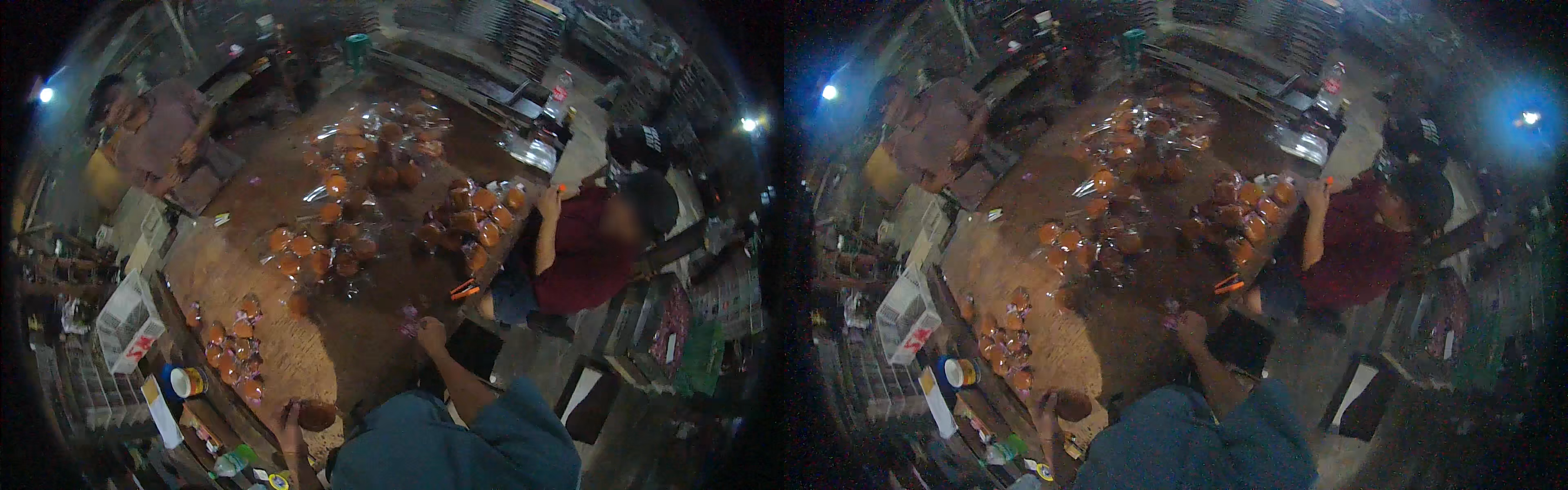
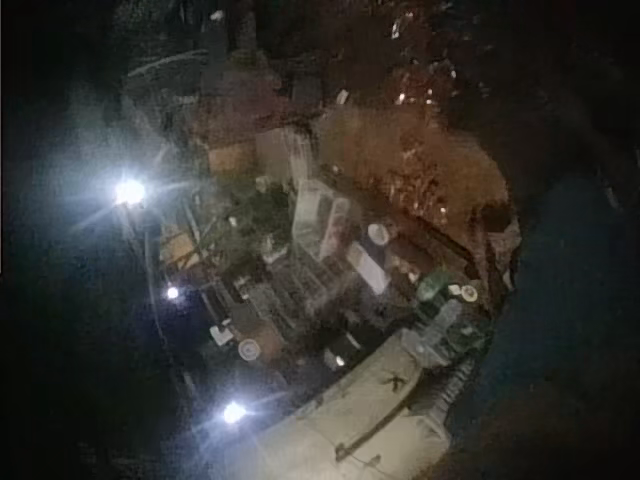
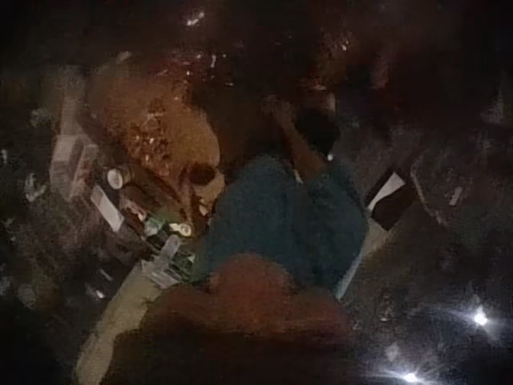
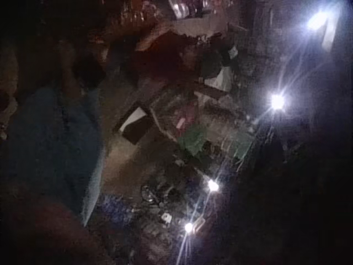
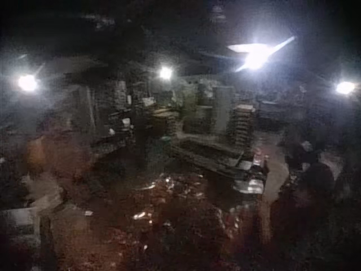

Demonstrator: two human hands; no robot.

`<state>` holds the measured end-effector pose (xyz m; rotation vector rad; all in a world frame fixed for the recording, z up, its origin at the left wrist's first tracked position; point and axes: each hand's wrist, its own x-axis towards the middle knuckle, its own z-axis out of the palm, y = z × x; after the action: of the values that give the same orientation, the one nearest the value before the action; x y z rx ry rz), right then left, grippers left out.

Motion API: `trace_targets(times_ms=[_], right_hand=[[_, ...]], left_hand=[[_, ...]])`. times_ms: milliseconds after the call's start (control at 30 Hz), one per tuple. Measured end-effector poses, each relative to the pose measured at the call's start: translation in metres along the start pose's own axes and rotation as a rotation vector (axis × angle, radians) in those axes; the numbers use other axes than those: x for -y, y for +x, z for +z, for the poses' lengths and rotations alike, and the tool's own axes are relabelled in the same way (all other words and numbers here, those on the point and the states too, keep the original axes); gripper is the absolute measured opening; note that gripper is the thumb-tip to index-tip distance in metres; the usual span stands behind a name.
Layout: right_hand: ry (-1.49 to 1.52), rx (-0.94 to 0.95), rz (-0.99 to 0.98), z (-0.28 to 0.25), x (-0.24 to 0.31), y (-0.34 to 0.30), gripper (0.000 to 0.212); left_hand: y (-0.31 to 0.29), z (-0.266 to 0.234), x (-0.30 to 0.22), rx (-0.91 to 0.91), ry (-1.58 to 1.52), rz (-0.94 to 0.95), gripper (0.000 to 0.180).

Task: The person places round baked buns into clear plastic bags and ties them with small rubber bands. They work at a wooden table alongside others, handling buns and bags one at a time and stacking the finished packages.

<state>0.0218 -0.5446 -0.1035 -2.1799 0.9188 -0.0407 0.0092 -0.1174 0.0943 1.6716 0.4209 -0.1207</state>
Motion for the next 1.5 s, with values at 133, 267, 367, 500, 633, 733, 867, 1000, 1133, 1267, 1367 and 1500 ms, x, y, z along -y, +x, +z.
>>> trace_targets(times_ms=[133,267,367,500,633,733,867,1000,1133,1267,1367,1500], right_hand=[[0.062,-0.081,0.028,-0.001,0.012,-0.006,0.023],[0.287,-0.192,-0.015,-0.027,0.067,-0.016,0.020],[0.690,0.033,-0.035,-0.070,0.144,-0.052,0.018],[0.882,0.566,0.067,-0.125,0.252,-0.118,0.017],[0.626,0.682,-0.328,-0.136,0.312,-0.155,0.021],[0.527,0.609,-0.609,-0.130,0.325,-0.163,0.022],[0.429,0.571,-0.722,-0.126,0.325,-0.162,0.020],[0.353,0.483,-0.846,-0.125,0.324,-0.161,0.017],[0.290,0.430,-0.927,-0.123,0.321,-0.157,0.013],[0.429,0.366,-0.851,-0.126,0.320,-0.140,0.004],[0.684,0.140,-0.580,-0.128,0.323,-0.127,0.005],[1.059,0.244,-0.560,-0.118,0.324,-0.126,0.013]], left_hand=[[0.000,0.013,-0.013,0.109,-0.095,0.146,0.031],[0.000,0.028,-0.038,0.201,-0.056,0.167,0.029],[-0.011,0.031,-0.065,0.169,-0.010,-0.007,0.026],[-0.015,0.053,-0.102,0.194,0.135,0.164,0.027],[-0.022,0.070,-0.133,0.264,-0.121,0.136,0.031],[-0.027,0.065,-0.145,0.276,-0.127,0.199,0.028],[-0.026,0.055,-0.147,0.307,-0.319,0.165,0.021],[-0.025,0.054,-0.148,0.284,-0.373,0.118,0.018],[-0.023,0.057,-0.154,0.256,-0.255,0.153,0.014],[-0.019,0.065,-0.157,0.262,-0.029,0.129,0.019],[-0.018,0.082,-0.150,0.160,0.136,0.189,0.026],[-0.021,0.111,-0.143,0.207,0.150,0.202,0.029]])
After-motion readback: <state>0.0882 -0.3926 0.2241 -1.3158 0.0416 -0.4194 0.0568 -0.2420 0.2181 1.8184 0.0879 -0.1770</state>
